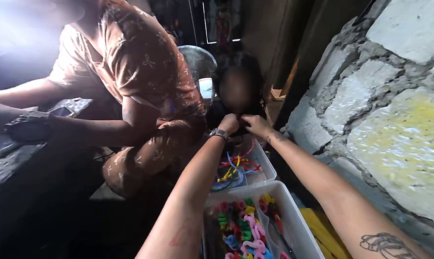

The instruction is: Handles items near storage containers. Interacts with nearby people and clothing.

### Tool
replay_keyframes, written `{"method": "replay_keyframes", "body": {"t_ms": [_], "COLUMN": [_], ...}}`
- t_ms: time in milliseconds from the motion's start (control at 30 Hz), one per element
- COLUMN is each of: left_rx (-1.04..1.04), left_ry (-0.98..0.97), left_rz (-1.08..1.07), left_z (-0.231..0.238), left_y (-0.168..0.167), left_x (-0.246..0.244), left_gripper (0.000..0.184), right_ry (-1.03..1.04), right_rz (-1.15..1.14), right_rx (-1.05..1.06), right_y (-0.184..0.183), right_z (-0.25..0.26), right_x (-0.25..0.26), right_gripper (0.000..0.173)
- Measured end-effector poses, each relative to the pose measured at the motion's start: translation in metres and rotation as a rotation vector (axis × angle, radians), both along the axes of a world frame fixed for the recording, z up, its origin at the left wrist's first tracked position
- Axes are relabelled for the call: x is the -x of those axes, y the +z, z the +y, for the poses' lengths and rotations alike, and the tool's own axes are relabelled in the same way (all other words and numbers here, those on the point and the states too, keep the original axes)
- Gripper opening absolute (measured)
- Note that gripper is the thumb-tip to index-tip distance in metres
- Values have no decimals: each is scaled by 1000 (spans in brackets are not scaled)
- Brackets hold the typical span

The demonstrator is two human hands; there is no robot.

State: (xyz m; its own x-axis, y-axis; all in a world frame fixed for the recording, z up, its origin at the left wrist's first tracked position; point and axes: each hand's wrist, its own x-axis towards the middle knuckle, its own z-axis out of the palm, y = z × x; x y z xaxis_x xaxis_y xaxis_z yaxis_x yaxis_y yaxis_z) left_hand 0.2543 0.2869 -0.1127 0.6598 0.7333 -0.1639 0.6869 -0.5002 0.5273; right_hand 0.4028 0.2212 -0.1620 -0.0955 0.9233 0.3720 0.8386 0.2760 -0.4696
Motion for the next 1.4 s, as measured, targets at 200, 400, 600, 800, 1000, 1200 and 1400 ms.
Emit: {"method": "replay_keyframes", "body": {"t_ms": [200, 400, 600, 800, 1000, 1200, 1400], "left_rx": [106, -1, 25, -77, -75, -107, -262], "left_ry": [58, -45, -13, 2, 93, 169, 75], "left_rz": [30, -6, -135, -121, -166, -227, 165], "left_z": [9, -5, -16, -25, -27, -25, -8], "left_y": [-5, -14, -18, -4, -9, -2, -8], "left_x": [-26, -46, -52, -43, -30, -5, 23], "left_gripper": [40, 32, 36, 32, 32, 29, 32], "right_ry": [3, 37, -108, -131, 51, -293, -336], "right_rz": [-182, -243, -204, -81, -282, -79, -138], "right_rx": [-260, -322, 190, 524, 726, 578, 263], "right_y": [-30, -51, -41, -77, -65, -96, -107], "right_z": [-12, -31, -57, -68, -66, -70, -87], "right_x": [-21, -39, -18, -7, 5, -20, -47], "right_gripper": [24, 8, 28, 34, 42, 37, 32]}}
